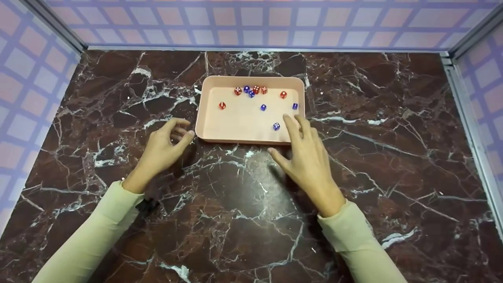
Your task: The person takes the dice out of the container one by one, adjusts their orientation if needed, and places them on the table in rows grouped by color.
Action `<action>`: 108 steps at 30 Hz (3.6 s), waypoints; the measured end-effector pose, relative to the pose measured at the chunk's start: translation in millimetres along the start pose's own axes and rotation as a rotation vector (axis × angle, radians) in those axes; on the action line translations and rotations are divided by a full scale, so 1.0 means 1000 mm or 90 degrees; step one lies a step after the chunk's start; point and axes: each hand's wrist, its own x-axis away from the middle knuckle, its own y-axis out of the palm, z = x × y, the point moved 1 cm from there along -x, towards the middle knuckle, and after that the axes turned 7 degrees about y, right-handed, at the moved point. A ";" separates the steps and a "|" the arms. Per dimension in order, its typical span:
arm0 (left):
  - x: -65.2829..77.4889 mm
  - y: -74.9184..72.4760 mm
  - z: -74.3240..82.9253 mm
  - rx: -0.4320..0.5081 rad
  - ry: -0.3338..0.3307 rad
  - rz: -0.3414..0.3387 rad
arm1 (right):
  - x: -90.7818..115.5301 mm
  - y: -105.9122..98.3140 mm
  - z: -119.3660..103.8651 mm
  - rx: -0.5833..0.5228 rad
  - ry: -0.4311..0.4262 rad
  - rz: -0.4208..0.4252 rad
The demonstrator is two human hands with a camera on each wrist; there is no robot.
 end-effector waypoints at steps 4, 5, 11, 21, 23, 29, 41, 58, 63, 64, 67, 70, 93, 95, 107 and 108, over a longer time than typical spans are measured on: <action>-0.007 0.004 -0.002 0.070 -0.040 -0.025 | -0.011 0.003 -0.005 0.006 -0.024 -0.007; -0.008 0.005 -0.002 0.078 -0.046 -0.028 | -0.015 0.003 -0.007 0.008 -0.033 -0.006; -0.011 0.007 -0.003 0.094 -0.066 -0.028 | -0.033 0.009 -0.020 0.019 -0.065 -0.016; -0.006 0.016 -0.006 0.101 -0.073 -0.021 | -0.059 0.032 -0.033 0.042 -0.070 -0.074; -0.006 0.018 -0.005 0.103 -0.068 -0.018 | -0.064 0.037 -0.037 0.042 -0.076 -0.085; -0.010 0.021 0.000 0.099 -0.064 -0.016 | -0.077 0.049 -0.050 0.059 -0.088 -0.106; -0.017 0.020 0.004 0.105 -0.115 -0.043 | -0.093 0.072 -0.067 0.091 -0.067 -0.163; -0.017 0.026 0.004 0.150 -0.103 -0.034 | -0.116 0.103 -0.096 0.109 -0.091 -0.152; -0.016 0.024 0.003 0.165 -0.109 -0.033 | -0.121 0.112 -0.105 0.110 -0.085 -0.168; -0.015 0.024 0.002 0.166 -0.109 -0.033 | -0.122 0.113 -0.106 0.108 -0.085 -0.171; -0.014 0.025 0.001 0.167 -0.106 -0.032 | -0.124 0.116 -0.108 0.094 -0.089 -0.181; -0.014 0.025 0.000 0.166 -0.106 -0.032 | -0.126 0.117 -0.110 0.082 -0.091 -0.198; -0.018 0.025 0.001 0.155 -0.117 -0.063 | -0.133 0.097 -0.086 -0.028 0.054 -0.244; -0.020 0.023 0.002 0.167 -0.115 -0.064 | -0.134 0.093 -0.085 -0.037 0.064 -0.244; -0.016 0.022 -0.003 0.219 -0.118 -0.055 | -0.125 0.099 -0.099 0.042 0.077 -0.230; -0.015 0.023 -0.004 0.222 -0.118 -0.054 | -0.124 0.099 -0.100 0.047 0.080 -0.229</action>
